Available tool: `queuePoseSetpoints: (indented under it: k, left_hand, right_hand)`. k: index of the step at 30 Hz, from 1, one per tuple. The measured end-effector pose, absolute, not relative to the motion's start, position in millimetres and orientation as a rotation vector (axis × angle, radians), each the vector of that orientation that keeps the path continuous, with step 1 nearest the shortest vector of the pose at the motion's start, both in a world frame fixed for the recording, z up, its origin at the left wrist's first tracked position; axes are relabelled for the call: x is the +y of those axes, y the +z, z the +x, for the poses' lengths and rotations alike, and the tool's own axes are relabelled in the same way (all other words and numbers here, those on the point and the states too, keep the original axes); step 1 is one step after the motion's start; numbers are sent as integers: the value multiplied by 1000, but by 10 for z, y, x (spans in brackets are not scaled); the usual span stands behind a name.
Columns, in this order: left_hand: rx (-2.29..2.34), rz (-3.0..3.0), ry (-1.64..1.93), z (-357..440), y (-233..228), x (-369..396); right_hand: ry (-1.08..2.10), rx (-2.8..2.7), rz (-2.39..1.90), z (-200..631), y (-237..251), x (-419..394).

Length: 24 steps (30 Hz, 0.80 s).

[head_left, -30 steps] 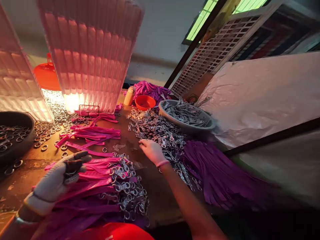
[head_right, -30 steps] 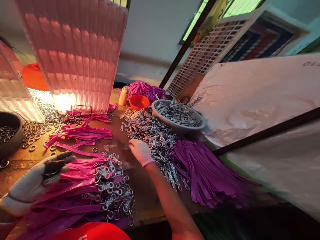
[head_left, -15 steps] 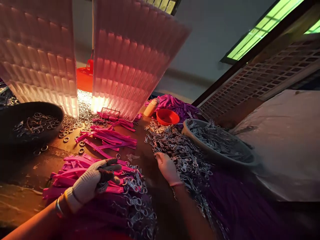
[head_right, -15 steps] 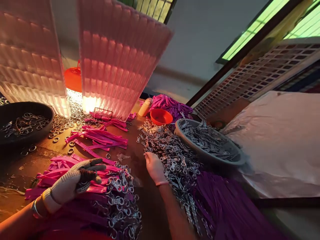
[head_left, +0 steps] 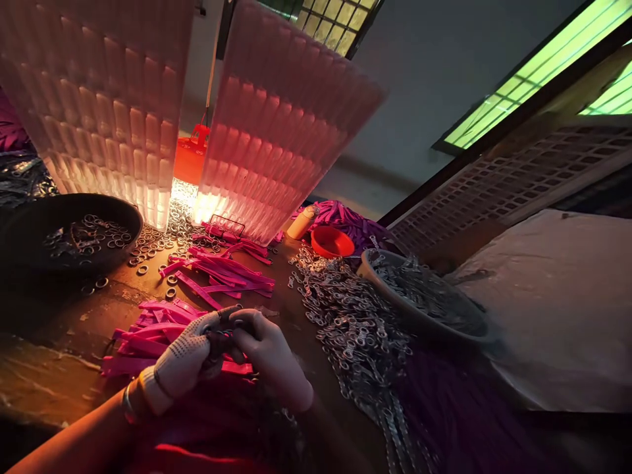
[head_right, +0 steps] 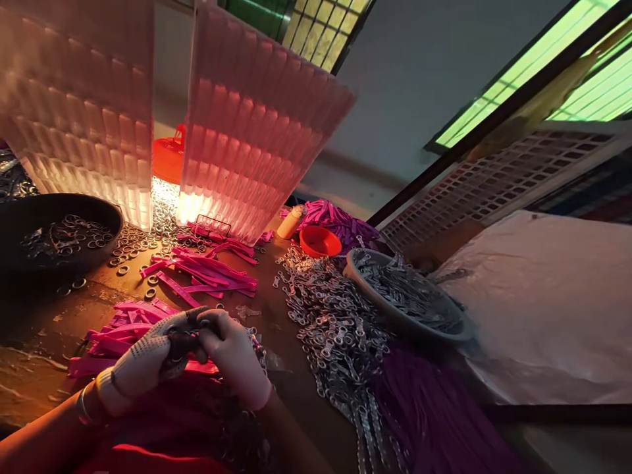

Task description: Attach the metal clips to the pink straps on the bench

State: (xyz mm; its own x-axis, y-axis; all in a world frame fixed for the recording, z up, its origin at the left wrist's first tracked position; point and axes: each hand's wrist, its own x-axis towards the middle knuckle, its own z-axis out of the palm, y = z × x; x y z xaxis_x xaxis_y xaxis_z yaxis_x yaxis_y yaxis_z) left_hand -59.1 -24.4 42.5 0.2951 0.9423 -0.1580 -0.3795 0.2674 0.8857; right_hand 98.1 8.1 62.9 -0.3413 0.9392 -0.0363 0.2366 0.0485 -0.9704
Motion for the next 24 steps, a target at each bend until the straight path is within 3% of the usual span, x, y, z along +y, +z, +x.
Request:
queuePoseSetpoints:
  k: [4, 15, 20, 24]
  left_hand:
    - [816, 689, 1038, -694, 388, -260]
    - [911, 805, 1042, -712, 276, -308]
    - [1203, 1053, 1414, -897, 336, -301]
    - [923, 727, 1262, -1060, 391, -246]
  right_hand:
    - [1204, -1676, -1296, 1018, 708, 102]
    - [1374, -1586, -1355, 882, 712, 39]
    - [1313, -1561, -1360, 887, 661, 66]
    - [1535, -1389, -1296, 854, 652, 79]
